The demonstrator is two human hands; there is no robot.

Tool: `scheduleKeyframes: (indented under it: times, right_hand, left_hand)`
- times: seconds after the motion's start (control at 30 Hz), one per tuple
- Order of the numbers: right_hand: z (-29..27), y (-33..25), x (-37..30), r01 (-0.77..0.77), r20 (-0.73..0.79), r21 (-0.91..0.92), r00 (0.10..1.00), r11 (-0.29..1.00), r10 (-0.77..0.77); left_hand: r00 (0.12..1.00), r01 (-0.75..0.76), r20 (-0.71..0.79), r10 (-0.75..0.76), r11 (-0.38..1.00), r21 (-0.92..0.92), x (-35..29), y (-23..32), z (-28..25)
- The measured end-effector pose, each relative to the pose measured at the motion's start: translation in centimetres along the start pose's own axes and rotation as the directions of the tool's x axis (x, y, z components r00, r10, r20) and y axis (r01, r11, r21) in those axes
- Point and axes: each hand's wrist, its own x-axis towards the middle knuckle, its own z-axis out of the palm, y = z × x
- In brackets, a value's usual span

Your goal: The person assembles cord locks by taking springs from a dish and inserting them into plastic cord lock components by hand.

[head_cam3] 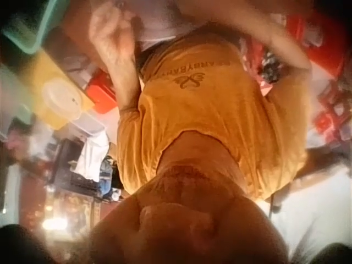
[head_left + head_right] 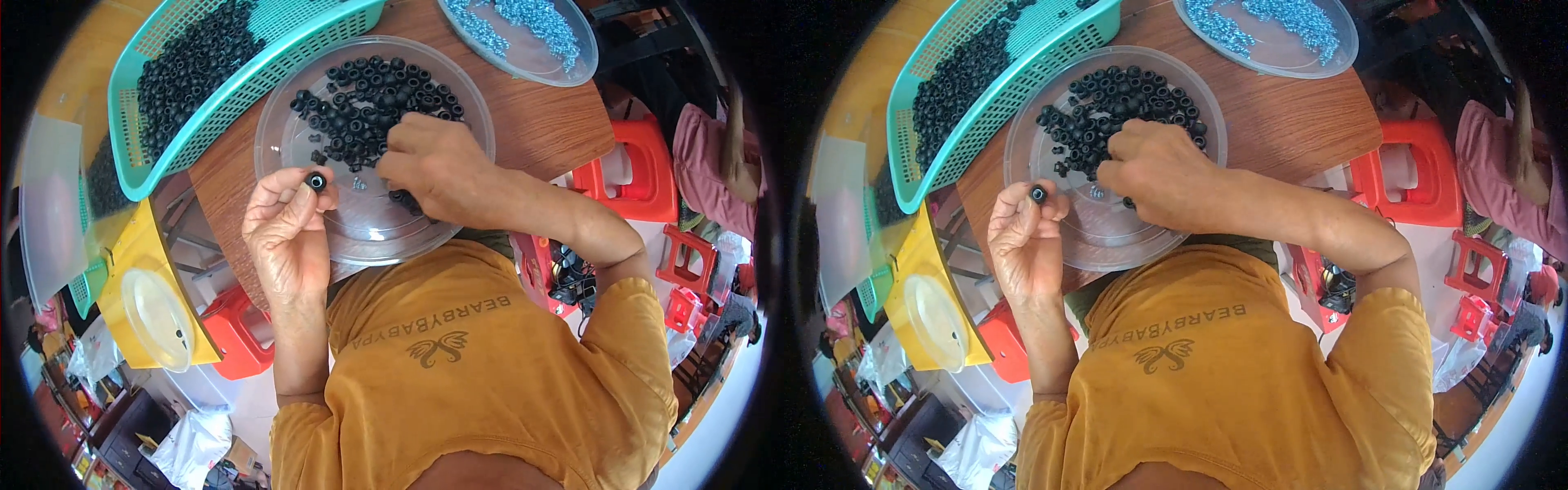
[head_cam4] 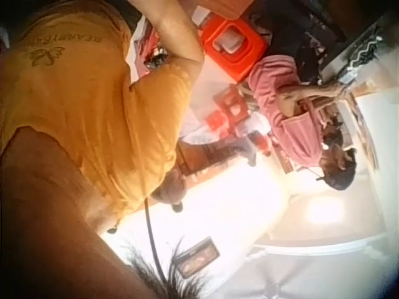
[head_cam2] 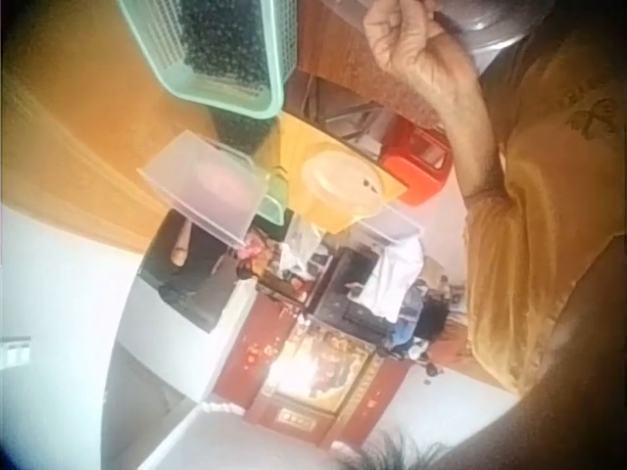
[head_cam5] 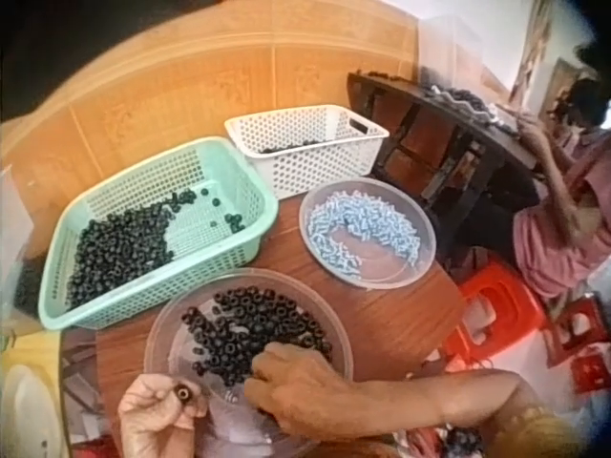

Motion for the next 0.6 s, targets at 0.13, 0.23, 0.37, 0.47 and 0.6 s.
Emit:
scheduleKeyframes:
  times: [0.13, 0.23, 0.37, 0.47, 0.6]
  right_hand:
    - [0.4, -0.3, 0.9, 0.037, -0.019, -0.135, 0.999, 0.990, -0.040]
    - [1.0, 0.5, 0.9, 0.020, -0.022, -0.193, 0.999, 0.981, -0.024]
    - [0.9, -0.2, 1.5, 0.056, 0.045, -0.156, 0.998, 0.986, -0.049]
    - [0.9, 0.2, 1.8, 0.034, -0.047, -0.149, 0.998, 0.988, -0.041]
    - [1.6, -0.2, 1.9, 0.041, -0.023, -0.120, 0.999, 0.992, -0.044]
  left_hand:
    - [0.998, -0.066, -0.014, 0.066, 0.997, 0.032, -0.4, 0.5, 0.0]
    - [0.995, -0.092, -0.040, 0.093, 0.995, 0.038, -0.6, 0.9, -0.2]
    - [0.994, -0.109, -0.012, 0.109, 0.994, 0.007, -0.7, 1.7, -0.5]
    - [0.989, -0.144, -0.023, 0.144, 0.989, 0.027, -0.7, 1.9, -0.8]
    - [0.985, -0.162, -0.048, 0.164, 0.986, 0.050, -1.0, 2.1, -0.9]
